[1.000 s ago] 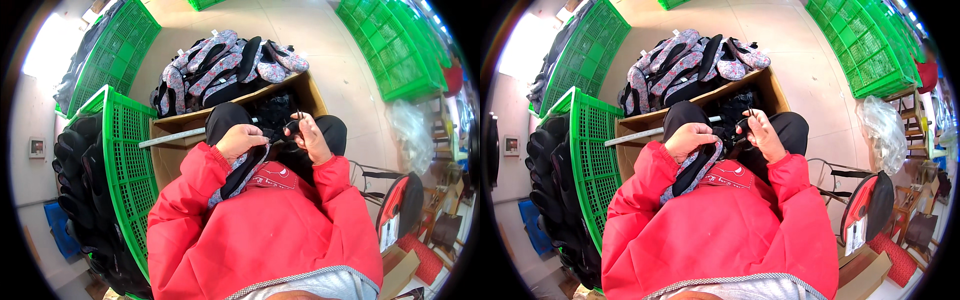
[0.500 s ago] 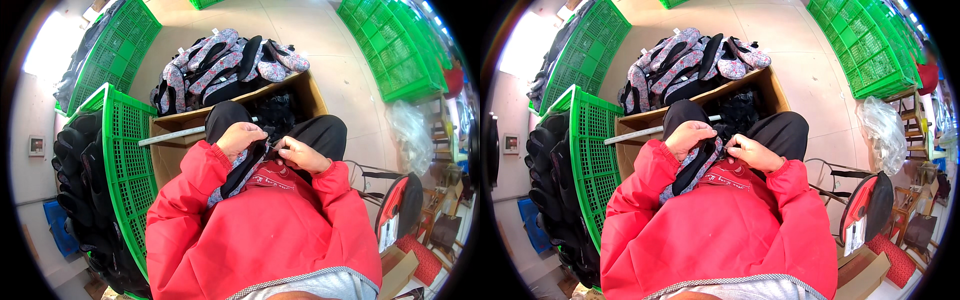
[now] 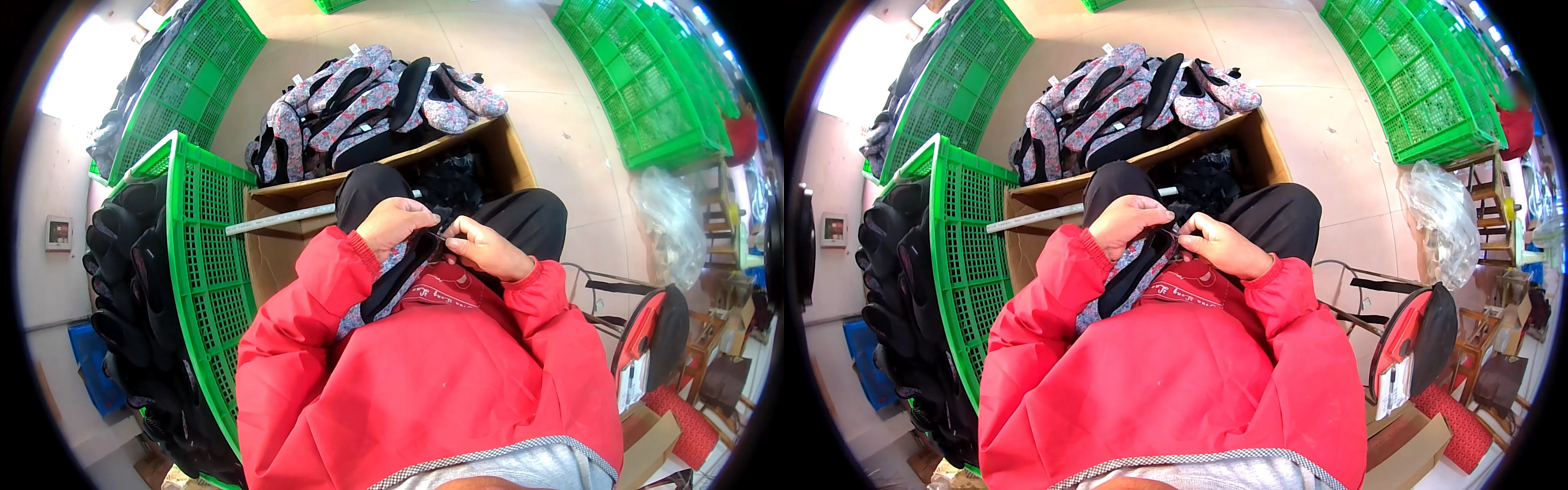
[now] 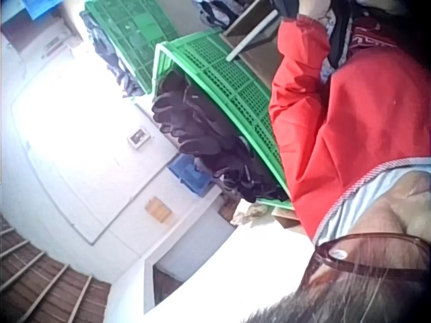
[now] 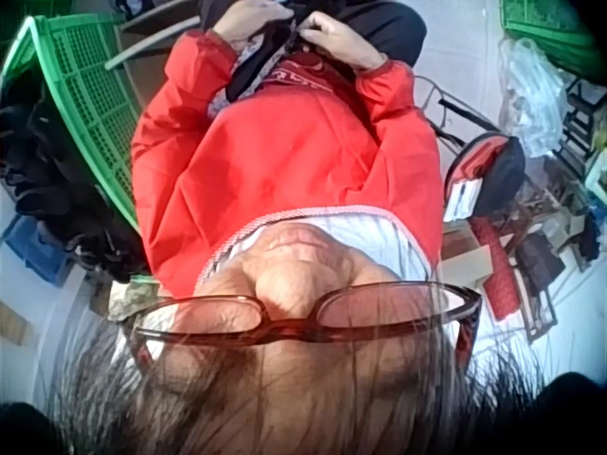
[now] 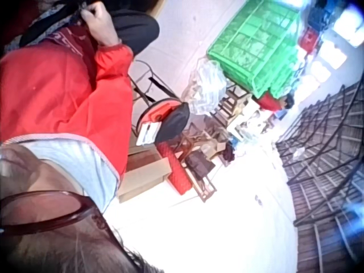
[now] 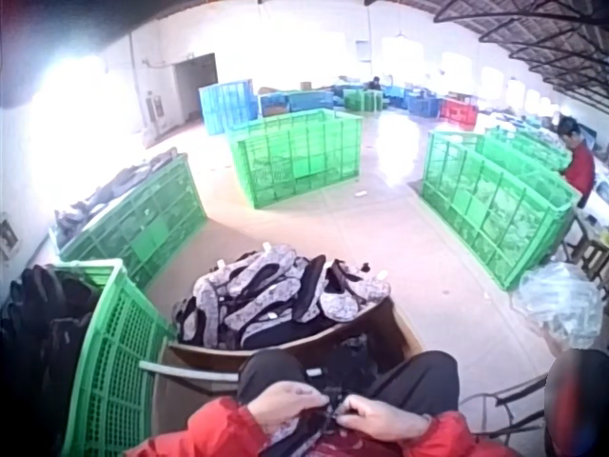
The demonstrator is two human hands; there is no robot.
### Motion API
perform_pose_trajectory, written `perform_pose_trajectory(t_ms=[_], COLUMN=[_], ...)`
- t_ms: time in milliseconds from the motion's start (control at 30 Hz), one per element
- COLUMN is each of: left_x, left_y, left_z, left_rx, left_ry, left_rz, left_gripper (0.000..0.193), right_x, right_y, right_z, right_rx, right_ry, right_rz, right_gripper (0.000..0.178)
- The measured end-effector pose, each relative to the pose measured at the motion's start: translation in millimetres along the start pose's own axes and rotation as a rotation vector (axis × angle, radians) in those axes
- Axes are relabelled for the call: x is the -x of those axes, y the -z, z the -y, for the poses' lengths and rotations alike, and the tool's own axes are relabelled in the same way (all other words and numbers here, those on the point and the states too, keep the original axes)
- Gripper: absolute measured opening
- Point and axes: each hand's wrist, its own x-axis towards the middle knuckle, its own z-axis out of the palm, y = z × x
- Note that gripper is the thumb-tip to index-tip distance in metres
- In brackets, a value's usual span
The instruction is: The person sits on the floor and uses scissors to trim loose threads and fabric edges from the sides of slippers. They pick up slippers from a cardboard box, perform the trimming, and place the finished items into a green plastic crate.
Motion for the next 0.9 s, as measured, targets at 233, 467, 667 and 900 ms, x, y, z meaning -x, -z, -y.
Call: perform_pose_trajectory(t_ms=[233, 467, 667, 900], left_x=[-4, -5, -6, -9], left_y=[2, 1, -1, 1], left_z=[5, 4, 4, 7], left_rx=[-0.005, 0.004, -0.007, -0.023], left_ry=[-0.004, 0.000, -0.008, -0.008], left_rz=[0.002, -0.002, -0.026, -0.033], left_gripper=[0.014, 0.014, 0.013, 0.013], right_x=[-5, -5, -7, -9], right_y=[-6, -16, -16, -16], right_z=[-2, -3, -12, -14], right_rx=[-0.121, -0.186, -0.030, 0.015], right_ry=[-0.031, -0.031, 0.064, 0.084], right_rz=[-0.022, -0.126, -0.163, -0.179], right_gripper=[0.011, 0.012, 0.011, 0.012])
